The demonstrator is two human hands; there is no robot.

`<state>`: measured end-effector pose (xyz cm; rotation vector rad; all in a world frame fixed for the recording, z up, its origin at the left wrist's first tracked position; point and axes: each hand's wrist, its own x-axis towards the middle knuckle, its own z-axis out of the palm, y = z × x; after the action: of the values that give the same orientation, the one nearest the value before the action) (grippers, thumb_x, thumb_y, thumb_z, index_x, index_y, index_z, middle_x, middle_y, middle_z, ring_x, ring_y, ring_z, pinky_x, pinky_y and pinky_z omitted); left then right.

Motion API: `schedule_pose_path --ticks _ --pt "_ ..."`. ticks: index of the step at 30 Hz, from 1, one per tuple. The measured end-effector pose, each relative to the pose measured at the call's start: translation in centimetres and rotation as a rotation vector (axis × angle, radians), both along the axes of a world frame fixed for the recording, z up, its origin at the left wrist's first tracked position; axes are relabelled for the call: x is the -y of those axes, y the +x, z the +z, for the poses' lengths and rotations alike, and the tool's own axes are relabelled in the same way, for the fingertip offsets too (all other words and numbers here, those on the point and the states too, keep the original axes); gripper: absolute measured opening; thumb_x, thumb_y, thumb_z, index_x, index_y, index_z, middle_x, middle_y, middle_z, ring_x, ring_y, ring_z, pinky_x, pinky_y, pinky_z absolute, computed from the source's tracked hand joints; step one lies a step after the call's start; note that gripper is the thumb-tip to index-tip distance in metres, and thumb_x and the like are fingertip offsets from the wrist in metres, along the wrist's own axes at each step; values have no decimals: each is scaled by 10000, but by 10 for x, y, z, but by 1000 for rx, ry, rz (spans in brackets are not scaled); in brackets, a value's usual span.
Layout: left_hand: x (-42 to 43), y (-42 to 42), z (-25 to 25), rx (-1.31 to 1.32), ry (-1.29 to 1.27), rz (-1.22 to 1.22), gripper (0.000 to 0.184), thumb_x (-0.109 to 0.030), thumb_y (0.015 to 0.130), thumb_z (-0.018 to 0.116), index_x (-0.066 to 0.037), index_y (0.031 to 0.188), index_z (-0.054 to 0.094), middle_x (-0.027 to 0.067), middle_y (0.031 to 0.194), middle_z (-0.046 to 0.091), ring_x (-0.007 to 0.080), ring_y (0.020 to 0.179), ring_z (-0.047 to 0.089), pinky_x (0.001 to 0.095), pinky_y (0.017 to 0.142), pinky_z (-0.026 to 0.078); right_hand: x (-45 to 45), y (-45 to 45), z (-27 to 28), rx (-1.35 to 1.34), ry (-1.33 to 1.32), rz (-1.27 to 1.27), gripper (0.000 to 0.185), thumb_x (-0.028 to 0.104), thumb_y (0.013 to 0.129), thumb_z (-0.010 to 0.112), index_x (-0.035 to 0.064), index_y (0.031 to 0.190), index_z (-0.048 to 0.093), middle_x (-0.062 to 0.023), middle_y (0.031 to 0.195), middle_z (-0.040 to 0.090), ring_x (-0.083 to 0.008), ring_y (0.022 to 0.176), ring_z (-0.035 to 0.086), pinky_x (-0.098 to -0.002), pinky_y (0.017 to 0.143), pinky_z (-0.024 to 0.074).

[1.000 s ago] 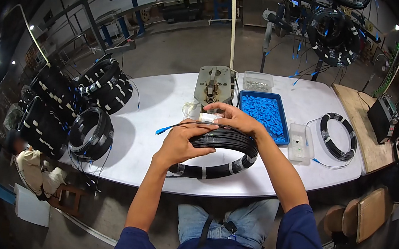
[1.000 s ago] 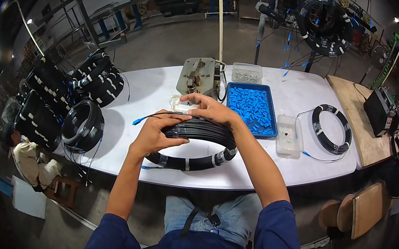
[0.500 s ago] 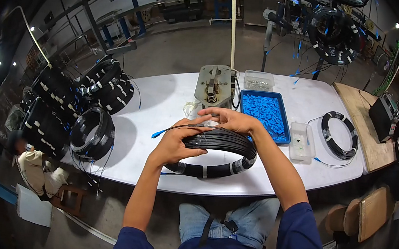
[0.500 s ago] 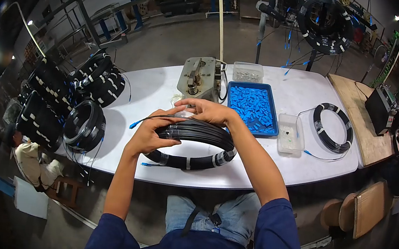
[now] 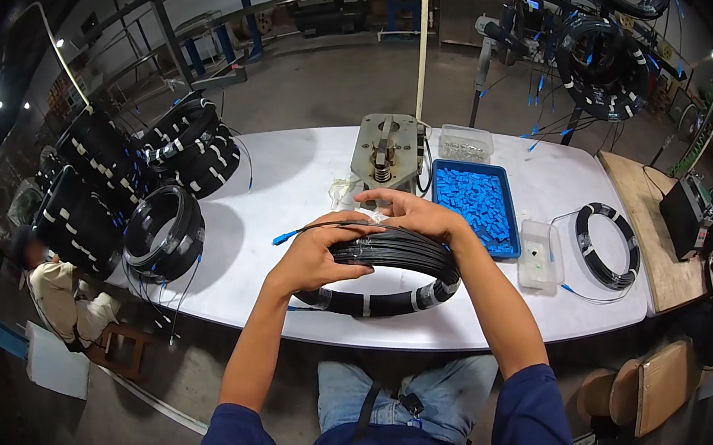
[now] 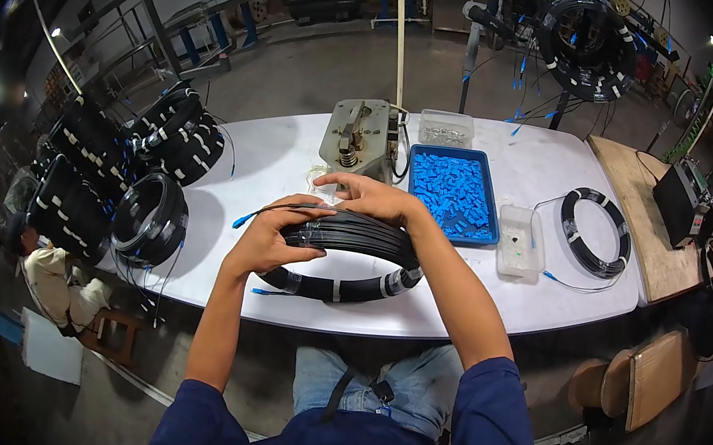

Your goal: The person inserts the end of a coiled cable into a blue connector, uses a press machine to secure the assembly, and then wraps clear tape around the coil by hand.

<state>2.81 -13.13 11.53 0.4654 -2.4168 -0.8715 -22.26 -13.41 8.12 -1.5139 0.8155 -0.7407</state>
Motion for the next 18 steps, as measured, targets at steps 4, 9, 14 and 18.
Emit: schedule_pose_path --ticks 4,9,14,18 --pt "-4 0 5 55 81 20 569 -133 694 820 -80 1240 670 110 1241 630 275 1192 562 380 1030 437 -3 -1 -4 89 -4 26 582 228 928 628 123 1464 427 -127 1135 649 -152 977 646 -255 826 527" --pt "-4 -4 6 -11 -92 -84 577 -105 720 785 -71 1276 634 101 1316 600 291 1221 538 366 1064 408 1 -1 -18 158 279 -79 450 229 980 509 128 1418 503 -122 1147 644 -153 982 650 -250 837 536" --pt "-7 -9 9 -33 -9 -40 527 -90 699 805 -17 1199 655 109 1294 607 266 1174 568 349 1041 420 7 -7 -15 56 360 -128 483 223 946 471 129 1418 503 -126 1101 645 -174 919 669 -262 782 572" --pt "-12 -10 15 -74 137 42 535 -132 678 843 11 1158 655 95 1220 614 247 1150 570 343 1023 432 1 -5 -5 49 327 -145 485 226 937 476 124 1410 508 -131 1112 636 -186 944 664 -286 791 576"
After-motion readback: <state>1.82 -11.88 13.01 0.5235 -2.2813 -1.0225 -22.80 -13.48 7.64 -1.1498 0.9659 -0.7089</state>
